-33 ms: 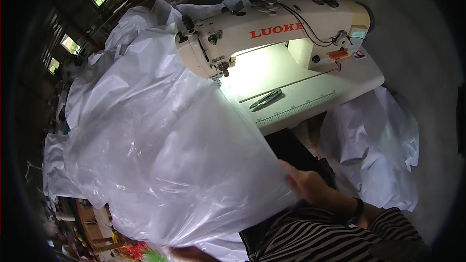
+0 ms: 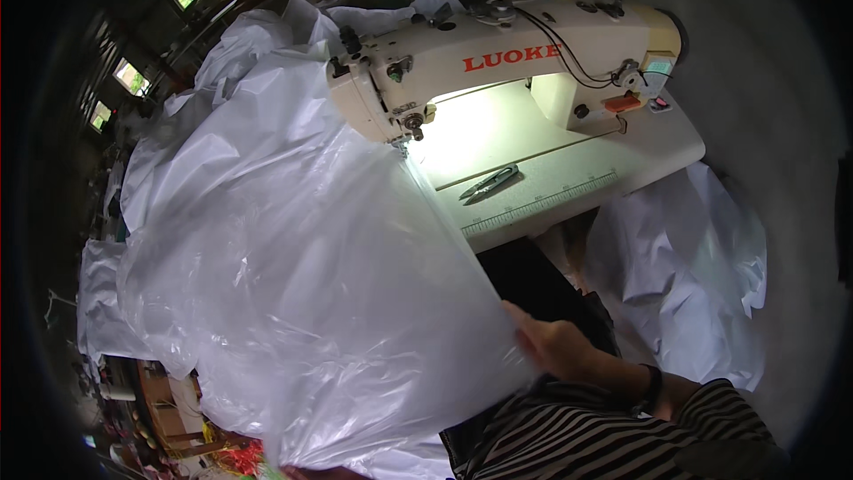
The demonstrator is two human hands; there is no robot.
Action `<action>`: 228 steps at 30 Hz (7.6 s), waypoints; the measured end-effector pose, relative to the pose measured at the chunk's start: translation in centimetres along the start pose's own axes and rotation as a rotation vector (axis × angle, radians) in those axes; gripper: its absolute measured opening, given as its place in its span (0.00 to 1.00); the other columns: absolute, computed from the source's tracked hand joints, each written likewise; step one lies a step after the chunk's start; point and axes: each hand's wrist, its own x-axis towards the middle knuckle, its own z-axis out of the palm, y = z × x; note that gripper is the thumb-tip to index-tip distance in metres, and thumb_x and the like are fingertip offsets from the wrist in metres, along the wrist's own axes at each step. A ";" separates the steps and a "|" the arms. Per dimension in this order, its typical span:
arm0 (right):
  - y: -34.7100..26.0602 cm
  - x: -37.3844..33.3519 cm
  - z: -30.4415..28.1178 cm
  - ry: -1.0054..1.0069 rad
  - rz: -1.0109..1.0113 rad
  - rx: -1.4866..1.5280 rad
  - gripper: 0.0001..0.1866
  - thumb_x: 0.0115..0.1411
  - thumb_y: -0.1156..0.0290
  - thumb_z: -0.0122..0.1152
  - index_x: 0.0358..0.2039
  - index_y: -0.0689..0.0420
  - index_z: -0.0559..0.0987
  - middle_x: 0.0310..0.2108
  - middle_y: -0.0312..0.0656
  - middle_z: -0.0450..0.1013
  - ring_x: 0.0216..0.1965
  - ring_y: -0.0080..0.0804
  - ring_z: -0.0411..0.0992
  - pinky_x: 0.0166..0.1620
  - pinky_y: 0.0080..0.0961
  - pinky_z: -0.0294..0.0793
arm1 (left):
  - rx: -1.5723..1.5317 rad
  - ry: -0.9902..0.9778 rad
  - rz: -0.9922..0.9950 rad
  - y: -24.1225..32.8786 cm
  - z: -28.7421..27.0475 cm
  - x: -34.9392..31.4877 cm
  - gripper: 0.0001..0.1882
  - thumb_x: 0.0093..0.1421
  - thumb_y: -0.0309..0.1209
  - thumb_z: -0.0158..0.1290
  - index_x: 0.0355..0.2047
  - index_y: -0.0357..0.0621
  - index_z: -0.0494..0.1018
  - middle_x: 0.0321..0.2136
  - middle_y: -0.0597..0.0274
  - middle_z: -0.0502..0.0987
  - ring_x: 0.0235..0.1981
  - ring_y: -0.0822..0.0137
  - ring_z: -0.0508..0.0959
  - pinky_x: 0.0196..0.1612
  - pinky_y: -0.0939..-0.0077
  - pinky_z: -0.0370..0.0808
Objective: Sewing together large white plastic sheets using an industrial sewing machine.
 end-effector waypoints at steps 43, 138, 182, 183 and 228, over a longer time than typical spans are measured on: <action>1.5 21.4 1.0 0.099 0.009 -0.444 0.11 0.60 0.68 0.54 0.42 0.55 0.79 0.26 0.46 0.79 0.30 0.45 0.79 0.34 0.41 0.76 | 0.706 -0.705 0.902 0.3 29.1 14.2 0.08 0.56 0.22 0.57 0.37 0.41 0.78 0.38 0.56 0.81 0.34 0.58 0.82 0.36 0.66 0.79; 7.0 29.4 0.5 0.241 -0.031 -0.499 0.12 0.64 0.65 0.49 0.41 0.47 0.81 0.33 0.41 0.80 0.36 0.37 0.81 0.38 0.35 0.79 | 0.944 -0.782 0.249 -16.7 42.9 16.0 0.09 0.54 0.34 0.61 0.34 0.44 0.78 0.35 0.56 0.78 0.37 0.55 0.81 0.41 0.61 0.75; 1.1 7.6 6.5 -0.109 0.504 1.108 0.19 0.68 0.62 0.56 0.48 0.66 0.76 0.35 0.38 0.77 0.38 0.20 0.73 0.43 0.23 0.74 | 0.753 -1.219 0.267 4.7 24.7 9.4 0.19 0.59 0.38 0.61 0.47 0.42 0.76 0.37 0.50 0.81 0.39 0.50 0.81 0.46 0.61 0.77; 1.0 7.2 5.9 -0.107 0.501 1.092 0.19 0.68 0.62 0.56 0.48 0.66 0.76 0.35 0.38 0.77 0.38 0.20 0.73 0.43 0.23 0.74 | 0.687 -1.100 0.525 3.7 26.8 11.5 0.22 0.58 0.38 0.62 0.51 0.43 0.74 0.43 0.50 0.80 0.44 0.50 0.80 0.50 0.61 0.76; 0.4 20.9 0.6 0.016 0.119 -0.113 0.31 0.57 0.75 0.58 0.61 0.65 0.63 0.28 0.55 0.76 0.33 0.45 0.79 0.38 0.36 0.77 | 1.343 -0.398 0.394 -8.7 22.9 32.2 0.12 0.63 0.28 0.49 0.43 0.32 0.70 0.45 0.42 0.75 0.47 0.41 0.75 0.49 0.55 0.72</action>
